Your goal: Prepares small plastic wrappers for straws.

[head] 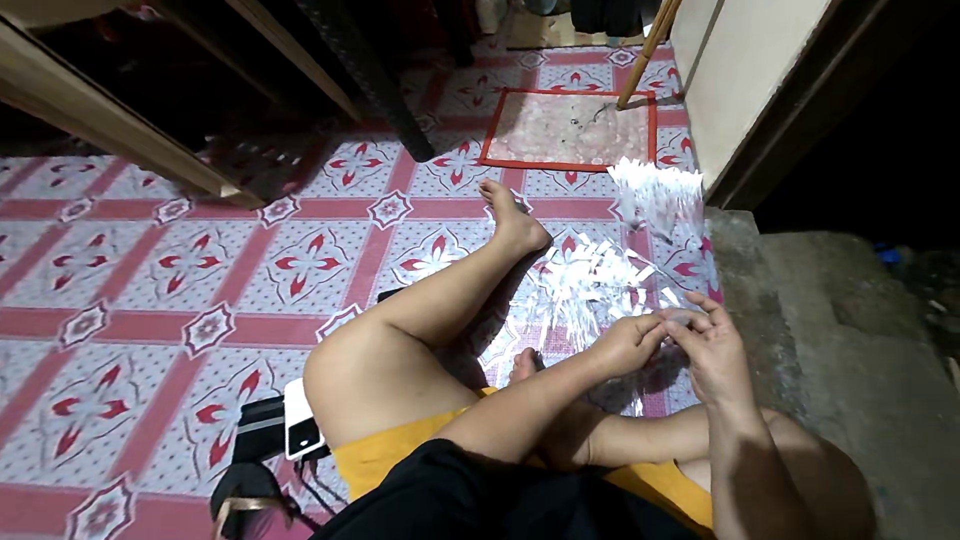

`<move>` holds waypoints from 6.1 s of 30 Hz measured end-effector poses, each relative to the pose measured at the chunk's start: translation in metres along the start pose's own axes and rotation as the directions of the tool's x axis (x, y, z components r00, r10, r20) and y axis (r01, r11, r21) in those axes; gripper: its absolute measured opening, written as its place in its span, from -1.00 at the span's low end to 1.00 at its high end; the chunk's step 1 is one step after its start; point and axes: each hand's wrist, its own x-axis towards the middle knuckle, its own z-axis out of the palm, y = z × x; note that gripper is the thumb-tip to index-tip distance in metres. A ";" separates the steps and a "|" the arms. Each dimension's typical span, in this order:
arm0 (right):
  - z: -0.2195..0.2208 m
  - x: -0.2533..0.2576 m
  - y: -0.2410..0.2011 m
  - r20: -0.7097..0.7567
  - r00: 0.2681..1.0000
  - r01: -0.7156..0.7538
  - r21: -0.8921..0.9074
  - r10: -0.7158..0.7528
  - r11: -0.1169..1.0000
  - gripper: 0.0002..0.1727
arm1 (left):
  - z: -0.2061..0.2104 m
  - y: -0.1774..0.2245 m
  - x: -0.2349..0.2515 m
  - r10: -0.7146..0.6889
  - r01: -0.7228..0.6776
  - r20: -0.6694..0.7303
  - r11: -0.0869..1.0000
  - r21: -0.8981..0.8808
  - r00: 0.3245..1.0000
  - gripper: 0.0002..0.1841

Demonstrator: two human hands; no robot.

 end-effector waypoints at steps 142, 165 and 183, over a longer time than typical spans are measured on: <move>0.151 0.104 -0.148 0.369 0.872 0.470 -0.815 -0.322 0.339 -0.63 | -0.217 0.089 -0.093 -0.037 0.151 -0.270 0.899 0.412 0.962 -0.38; 0.147 0.196 0.011 -0.061 0.994 -0.014 -0.899 -0.095 0.437 -0.57 | -0.192 0.057 -0.096 -0.212 0.183 -0.030 0.754 0.631 0.977 -0.47; 0.011 0.084 0.113 0.283 0.948 0.250 -0.946 0.144 0.207 -0.63 | -0.171 0.027 -0.086 -0.265 0.129 0.098 0.720 0.682 0.959 -0.49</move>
